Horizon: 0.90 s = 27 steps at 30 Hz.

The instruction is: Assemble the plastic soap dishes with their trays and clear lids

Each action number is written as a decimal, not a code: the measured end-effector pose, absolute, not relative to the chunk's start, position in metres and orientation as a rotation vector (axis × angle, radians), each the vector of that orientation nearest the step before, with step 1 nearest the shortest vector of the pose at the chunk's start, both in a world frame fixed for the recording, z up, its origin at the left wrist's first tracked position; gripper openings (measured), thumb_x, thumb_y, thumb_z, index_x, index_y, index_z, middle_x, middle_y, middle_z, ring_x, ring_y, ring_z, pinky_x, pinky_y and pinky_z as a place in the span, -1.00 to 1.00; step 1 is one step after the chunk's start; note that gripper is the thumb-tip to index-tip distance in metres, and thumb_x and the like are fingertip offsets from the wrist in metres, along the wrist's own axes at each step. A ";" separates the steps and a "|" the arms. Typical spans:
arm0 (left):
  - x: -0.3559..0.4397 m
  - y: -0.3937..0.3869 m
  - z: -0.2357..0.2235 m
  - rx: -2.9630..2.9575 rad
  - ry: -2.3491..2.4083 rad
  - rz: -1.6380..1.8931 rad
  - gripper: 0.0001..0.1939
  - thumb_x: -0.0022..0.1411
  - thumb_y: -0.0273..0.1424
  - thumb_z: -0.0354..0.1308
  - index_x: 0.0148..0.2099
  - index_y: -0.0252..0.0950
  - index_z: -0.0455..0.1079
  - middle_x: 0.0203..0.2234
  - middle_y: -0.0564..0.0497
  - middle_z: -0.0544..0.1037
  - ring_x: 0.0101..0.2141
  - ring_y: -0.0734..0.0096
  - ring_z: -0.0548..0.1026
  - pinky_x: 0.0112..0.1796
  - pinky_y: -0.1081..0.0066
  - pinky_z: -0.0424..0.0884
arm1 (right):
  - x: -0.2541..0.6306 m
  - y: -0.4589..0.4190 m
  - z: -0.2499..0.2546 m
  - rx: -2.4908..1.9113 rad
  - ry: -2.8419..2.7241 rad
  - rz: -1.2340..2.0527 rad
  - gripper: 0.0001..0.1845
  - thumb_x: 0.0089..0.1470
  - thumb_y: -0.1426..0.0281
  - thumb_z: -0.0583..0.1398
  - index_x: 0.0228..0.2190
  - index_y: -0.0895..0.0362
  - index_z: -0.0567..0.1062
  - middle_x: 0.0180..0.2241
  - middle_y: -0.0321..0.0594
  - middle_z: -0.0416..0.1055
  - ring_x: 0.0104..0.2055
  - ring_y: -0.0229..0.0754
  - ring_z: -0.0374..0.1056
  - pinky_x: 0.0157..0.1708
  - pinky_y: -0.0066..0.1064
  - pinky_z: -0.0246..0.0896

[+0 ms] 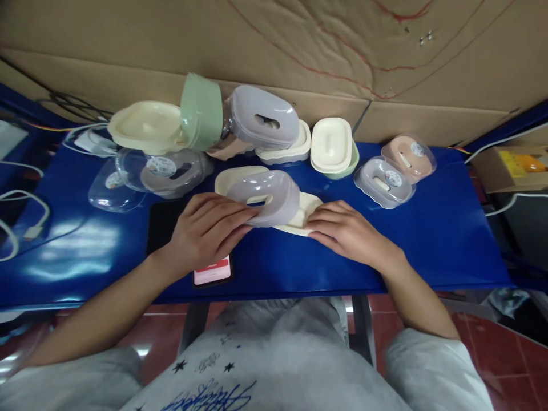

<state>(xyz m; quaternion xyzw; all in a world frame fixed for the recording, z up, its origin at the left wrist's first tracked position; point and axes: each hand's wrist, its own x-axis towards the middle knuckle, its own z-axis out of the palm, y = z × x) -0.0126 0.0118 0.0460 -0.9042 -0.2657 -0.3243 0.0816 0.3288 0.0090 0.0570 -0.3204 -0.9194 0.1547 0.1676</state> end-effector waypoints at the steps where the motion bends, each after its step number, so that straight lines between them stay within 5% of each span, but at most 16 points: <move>1: -0.011 0.012 0.044 -2.722 -0.790 -0.932 -0.72 0.52 -0.47 0.22 0.22 -0.26 0.46 -0.07 -0.06 0.73 -0.13 0.21 0.69 -0.03 0.16 0.52 | 0.328 0.011 0.053 -0.890 -2.631 0.445 -0.77 0.47 0.28 0.22 0.03 -0.03 0.67 0.03 -0.22 0.68 0.14 -0.03 0.58 0.19 -0.06 0.46; 6: -0.005 0.013 0.036 -2.767 -0.738 -0.820 -0.81 0.54 -0.47 0.21 0.14 -0.32 0.49 -0.05 -0.10 0.73 -0.13 0.21 0.68 -0.04 0.18 0.50 | 0.340 0.014 0.058 -0.959 -2.503 0.396 -0.73 0.40 0.31 0.31 0.09 -0.04 0.63 0.13 -0.16 0.62 0.19 0.03 0.56 0.24 0.00 0.48; 11: 0.004 0.009 0.027 -2.822 -0.713 -0.750 -0.83 0.56 -0.47 0.20 0.13 -0.30 0.50 -0.04 -0.07 0.72 -0.08 0.22 0.65 0.01 0.19 0.46 | 0.334 0.004 0.064 -0.939 -2.532 0.321 -0.27 0.29 0.16 0.41 0.38 0.00 0.39 0.47 0.05 0.26 0.47 0.24 0.27 0.41 0.16 0.30; 19: 0.008 0.009 0.020 -2.903 -0.703 -0.694 -0.76 0.56 -0.41 0.22 0.20 -0.32 0.48 0.05 -0.10 0.68 0.01 0.15 0.61 0.09 0.12 0.45 | 0.328 0.009 0.045 -0.885 -2.657 0.304 -0.60 0.41 0.42 0.26 0.22 0.04 0.54 0.31 -0.05 0.50 0.41 0.12 0.36 0.35 0.14 0.38; 27: 0.001 0.012 0.023 -2.919 -0.698 -0.647 -0.75 0.55 -0.54 0.14 0.19 -0.33 0.49 0.03 -0.14 0.66 0.04 0.14 0.57 0.06 0.17 0.50 | 0.319 0.009 0.035 -0.900 -2.747 0.278 -0.56 0.40 0.27 0.29 0.23 0.14 0.51 0.34 0.14 0.42 0.44 0.26 0.29 0.30 0.23 0.38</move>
